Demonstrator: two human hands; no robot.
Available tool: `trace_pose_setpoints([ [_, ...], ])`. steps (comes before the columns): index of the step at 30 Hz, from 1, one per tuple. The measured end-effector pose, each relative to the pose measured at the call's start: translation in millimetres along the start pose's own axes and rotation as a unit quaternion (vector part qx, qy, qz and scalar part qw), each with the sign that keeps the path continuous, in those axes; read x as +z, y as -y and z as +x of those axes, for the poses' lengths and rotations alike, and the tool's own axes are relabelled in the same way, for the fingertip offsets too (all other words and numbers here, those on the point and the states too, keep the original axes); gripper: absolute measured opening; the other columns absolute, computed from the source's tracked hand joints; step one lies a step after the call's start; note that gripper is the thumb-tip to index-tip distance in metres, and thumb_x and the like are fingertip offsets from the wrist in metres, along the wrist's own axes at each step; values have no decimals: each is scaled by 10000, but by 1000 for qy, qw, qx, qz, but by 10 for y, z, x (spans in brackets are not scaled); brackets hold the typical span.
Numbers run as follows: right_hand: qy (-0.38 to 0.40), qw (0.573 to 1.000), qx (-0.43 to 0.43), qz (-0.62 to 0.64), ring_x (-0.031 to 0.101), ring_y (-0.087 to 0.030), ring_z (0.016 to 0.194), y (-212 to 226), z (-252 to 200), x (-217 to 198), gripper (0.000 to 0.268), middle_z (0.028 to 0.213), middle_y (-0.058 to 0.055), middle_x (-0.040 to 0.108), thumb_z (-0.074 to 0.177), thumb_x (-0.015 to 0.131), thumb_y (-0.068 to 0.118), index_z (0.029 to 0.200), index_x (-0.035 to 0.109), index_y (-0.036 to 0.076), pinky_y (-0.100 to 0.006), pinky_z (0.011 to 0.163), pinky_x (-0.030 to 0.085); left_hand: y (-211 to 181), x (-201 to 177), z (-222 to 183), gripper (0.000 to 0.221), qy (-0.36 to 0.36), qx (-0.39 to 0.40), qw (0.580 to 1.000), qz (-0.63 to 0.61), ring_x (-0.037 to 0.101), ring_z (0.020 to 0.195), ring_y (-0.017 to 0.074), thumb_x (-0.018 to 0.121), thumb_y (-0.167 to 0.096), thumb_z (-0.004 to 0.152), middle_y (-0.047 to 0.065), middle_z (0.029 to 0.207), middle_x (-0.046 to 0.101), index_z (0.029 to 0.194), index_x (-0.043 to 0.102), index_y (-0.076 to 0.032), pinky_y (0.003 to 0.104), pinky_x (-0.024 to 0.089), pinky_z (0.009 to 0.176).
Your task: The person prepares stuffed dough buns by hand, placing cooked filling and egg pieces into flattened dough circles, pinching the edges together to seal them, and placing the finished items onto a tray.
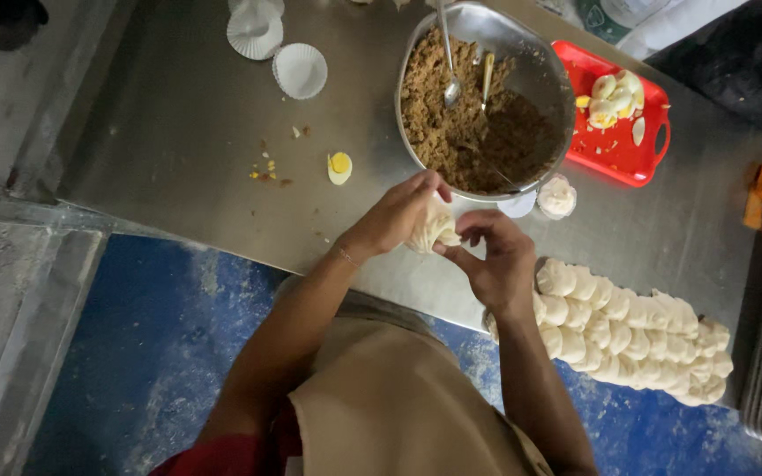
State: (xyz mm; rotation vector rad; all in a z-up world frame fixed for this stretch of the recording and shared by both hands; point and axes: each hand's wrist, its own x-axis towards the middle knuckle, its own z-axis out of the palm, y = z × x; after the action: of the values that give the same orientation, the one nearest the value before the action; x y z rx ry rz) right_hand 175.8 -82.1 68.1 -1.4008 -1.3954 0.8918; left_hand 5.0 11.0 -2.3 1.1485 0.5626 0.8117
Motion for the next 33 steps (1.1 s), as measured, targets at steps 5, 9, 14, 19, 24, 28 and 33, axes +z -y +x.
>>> trace_pose_setpoints([
  [5, 25, 997, -35, -65, 636, -118, 839, 6, 0, -49, 297, 919, -36, 715, 733, 935, 9, 982, 775, 29, -266, 775, 520, 52, -70, 76, 667, 76, -131, 945, -290, 707, 921, 182, 360, -592, 1072, 143, 1063, 711, 1096, 635, 16, 330, 592, 832],
  [9, 24, 997, 16, 67, 678, -97, 906, -8, 24, -86, 321, 1024, -46, 758, 721, 901, 11, 1001, 746, 31, -266, 792, 544, -44, -46, -7, 610, 99, -111, 952, -268, 727, 985, 179, 420, -522, 1029, 128, 1087, 725, 1202, 661, 11, 320, 592, 917],
  [14, 72, 995, 52, -39, 680, -101, 864, 84, -19, -182, 290, 1033, -48, 784, 734, 898, 3, 994, 781, 59, -291, 788, 578, -48, 66, 9, 686, 77, -70, 994, -40, 681, 854, 130, 353, -567, 1092, 87, 942, 728, 1136, 712, 15, 284, 563, 804],
  [19, 78, 988, -76, -113, 695, -129, 924, 107, 8, -242, 297, 998, -56, 731, 721, 905, 2, 988, 799, 72, -279, 832, 586, -13, 5, 107, 714, 80, -123, 987, -61, 657, 776, 118, 332, -643, 1070, 63, 878, 689, 1050, 663, -11, 265, 553, 672],
  [24, 24, 989, 83, 117, 668, -109, 810, -115, 48, -179, 537, 908, -28, 746, 702, 903, 45, 1204, 746, 151, -258, 749, 555, 173, -37, 64, 707, 97, -195, 943, -251, 703, 687, 185, 393, -682, 978, 99, 899, 722, 1092, 638, -29, 310, 552, 494],
  [28, 119, 992, -25, -20, 652, -148, 846, -290, 17, -195, 349, 906, -33, 704, 701, 949, -3, 1014, 821, 84, -319, 786, 550, 354, 7, 68, 815, 93, -214, 969, -76, 719, 756, 148, 363, -724, 1034, 112, 940, 742, 1153, 667, 24, 301, 613, 659],
  [33, 119, 986, -35, 113, 637, -179, 1117, -535, -27, -50, 316, 1166, -50, 656, 718, 925, 25, 982, 766, 91, -355, 989, 563, 282, -25, 2, 819, 184, -289, 917, -204, 691, 646, 187, 320, -755, 1010, 119, 792, 629, 1150, 600, 2, 408, 664, 602],
])
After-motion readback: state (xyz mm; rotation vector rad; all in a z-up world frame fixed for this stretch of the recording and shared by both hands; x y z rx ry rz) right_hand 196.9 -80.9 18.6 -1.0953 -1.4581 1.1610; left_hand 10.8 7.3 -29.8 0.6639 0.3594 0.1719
